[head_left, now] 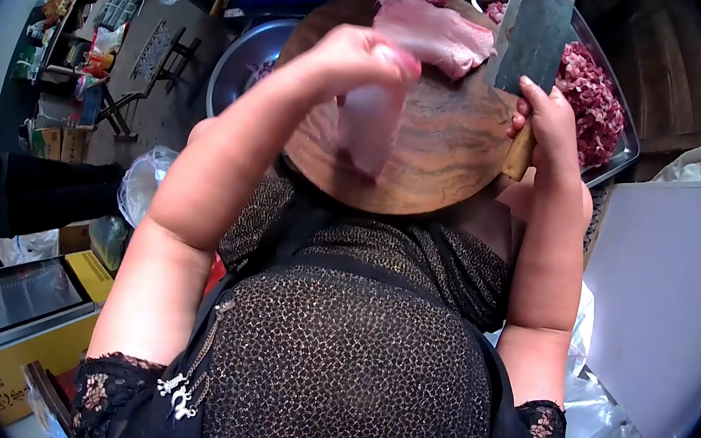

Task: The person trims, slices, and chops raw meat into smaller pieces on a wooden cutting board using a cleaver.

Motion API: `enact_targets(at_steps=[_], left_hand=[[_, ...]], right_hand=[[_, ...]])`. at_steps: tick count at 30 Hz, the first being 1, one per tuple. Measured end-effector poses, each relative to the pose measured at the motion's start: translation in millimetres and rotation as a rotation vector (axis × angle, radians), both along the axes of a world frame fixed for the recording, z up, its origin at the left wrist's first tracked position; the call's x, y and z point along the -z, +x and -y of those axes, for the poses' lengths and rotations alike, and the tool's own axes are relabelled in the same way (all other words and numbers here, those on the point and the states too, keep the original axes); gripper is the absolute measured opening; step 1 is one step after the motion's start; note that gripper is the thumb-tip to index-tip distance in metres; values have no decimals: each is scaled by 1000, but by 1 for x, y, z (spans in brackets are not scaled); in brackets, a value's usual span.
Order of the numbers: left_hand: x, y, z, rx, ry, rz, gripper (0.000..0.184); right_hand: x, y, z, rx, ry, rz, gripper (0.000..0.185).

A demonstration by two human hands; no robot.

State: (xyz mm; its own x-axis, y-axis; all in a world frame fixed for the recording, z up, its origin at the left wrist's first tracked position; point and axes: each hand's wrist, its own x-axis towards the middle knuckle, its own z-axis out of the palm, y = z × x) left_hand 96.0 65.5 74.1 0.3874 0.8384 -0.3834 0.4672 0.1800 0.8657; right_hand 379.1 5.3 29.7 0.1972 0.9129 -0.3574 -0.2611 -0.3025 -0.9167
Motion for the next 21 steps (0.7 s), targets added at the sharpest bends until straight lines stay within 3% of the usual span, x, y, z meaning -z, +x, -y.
enact_targets(at_steps=[1,5,6,8,10,12,13,15,17,19,21], left_hand=[[-32,-2,13,-27,69,49,36],[-46,-37,20,-159,179,517,34],[-44,-45,27,-163,179,516,34],[-23,-62,48,-301,-43,593,37],[30,-75,82,-483,-151,425,31],[88,-115,101,-212,-488,204,23],[92,-119,112,-95,-314,-308,25],[92,-129,110,6,301,-668,28],[87,-122,86,-179,401,-561,28],[114,-127,48,-86,842,-544,37],[120,-113,27,-72,554,-671,54]], right_hand=[[0,-1,0,-4,6,9,20],[2,-1,-1,-37,0,10,19],[1,-1,-1,-39,0,18,20],[2,-1,0,-38,5,16,20],[3,0,2,-29,6,19,20],[2,-1,4,-30,16,11,20],[2,-1,5,-31,25,8,20],[3,-2,7,-43,29,28,20],[3,-5,7,-62,36,49,20],[9,-6,5,-85,34,147,20],[11,-10,6,-99,71,234,19]])
